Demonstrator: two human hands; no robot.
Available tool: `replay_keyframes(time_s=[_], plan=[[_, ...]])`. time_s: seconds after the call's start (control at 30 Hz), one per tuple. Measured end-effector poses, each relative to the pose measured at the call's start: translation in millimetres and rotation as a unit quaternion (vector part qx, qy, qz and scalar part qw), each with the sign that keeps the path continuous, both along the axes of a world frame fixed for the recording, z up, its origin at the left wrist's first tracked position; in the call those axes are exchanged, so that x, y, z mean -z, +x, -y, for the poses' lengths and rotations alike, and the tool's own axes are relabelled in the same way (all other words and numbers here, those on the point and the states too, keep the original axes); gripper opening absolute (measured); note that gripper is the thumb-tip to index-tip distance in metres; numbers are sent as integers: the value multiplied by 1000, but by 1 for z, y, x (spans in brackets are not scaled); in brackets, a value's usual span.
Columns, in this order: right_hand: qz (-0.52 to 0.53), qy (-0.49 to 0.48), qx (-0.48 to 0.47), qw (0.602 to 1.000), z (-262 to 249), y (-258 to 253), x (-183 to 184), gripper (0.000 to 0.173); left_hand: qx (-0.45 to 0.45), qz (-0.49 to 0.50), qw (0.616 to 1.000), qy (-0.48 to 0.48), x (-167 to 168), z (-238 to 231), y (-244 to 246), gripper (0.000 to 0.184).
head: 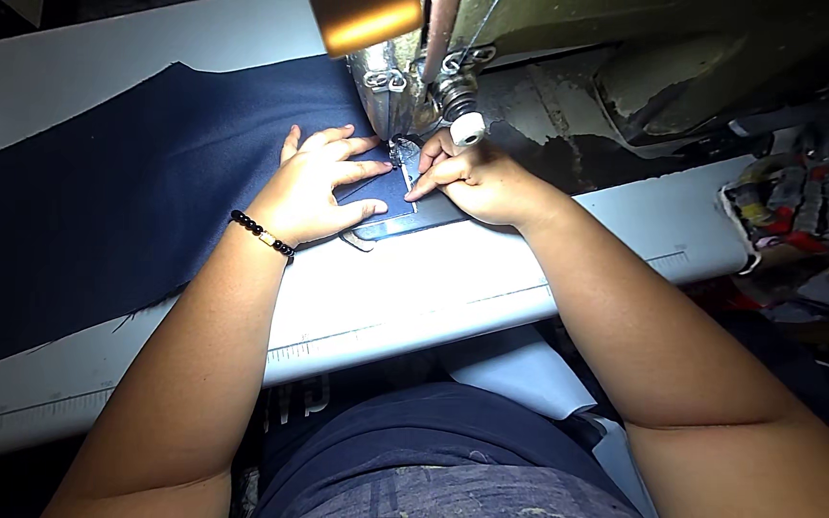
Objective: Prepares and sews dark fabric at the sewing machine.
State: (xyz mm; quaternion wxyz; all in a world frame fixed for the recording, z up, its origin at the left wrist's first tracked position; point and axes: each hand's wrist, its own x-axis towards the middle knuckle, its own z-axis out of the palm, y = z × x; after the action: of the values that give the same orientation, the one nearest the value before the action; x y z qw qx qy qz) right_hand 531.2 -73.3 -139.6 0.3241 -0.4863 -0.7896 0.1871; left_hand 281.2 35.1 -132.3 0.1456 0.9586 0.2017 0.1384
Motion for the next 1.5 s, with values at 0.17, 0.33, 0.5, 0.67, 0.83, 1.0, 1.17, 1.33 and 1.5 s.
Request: replay_keyframes(time_s=[0.17, 0.33, 0.5, 0.67, 0.83, 1.0, 1.17, 1.33, 1.5], plan=[[8, 22, -6, 1000, -1, 0, 2, 45, -3, -1, 1000, -4, -1, -1, -1, 41], [11, 5, -1, 1000, -1, -1, -1, 45, -9, -7, 1000, -7, -3, -2, 0, 41], [14, 16, -6, 1000, -1, -1, 0, 45, -14, -4, 1000, -8, -3, -4, 2, 40], [17, 13, -7, 1000, -1, -1, 0, 45, -27, -9, 999, -14, -4, -5, 4, 40], [15, 12, -7, 1000, -2, -1, 0, 46, -28, -1, 999, -16, -3, -4, 3, 40], [10, 3, -5, 1000, -3, -1, 0, 44, -31, 0, 999, -21, -1, -3, 4, 41], [-101, -71, 50, 991, 1, 0, -11, 30, -28, -33, 999, -7, -5, 6, 1, 43], [-26, -142, 85, 986, 26, -4, -31, 37, -7, -15, 1000, 19, 4, 69, -43, 44], [42, -103, 86, 990, 40, -33, -28, 50, 18, 12, 1000, 9, 8, 135, -66, 38]])
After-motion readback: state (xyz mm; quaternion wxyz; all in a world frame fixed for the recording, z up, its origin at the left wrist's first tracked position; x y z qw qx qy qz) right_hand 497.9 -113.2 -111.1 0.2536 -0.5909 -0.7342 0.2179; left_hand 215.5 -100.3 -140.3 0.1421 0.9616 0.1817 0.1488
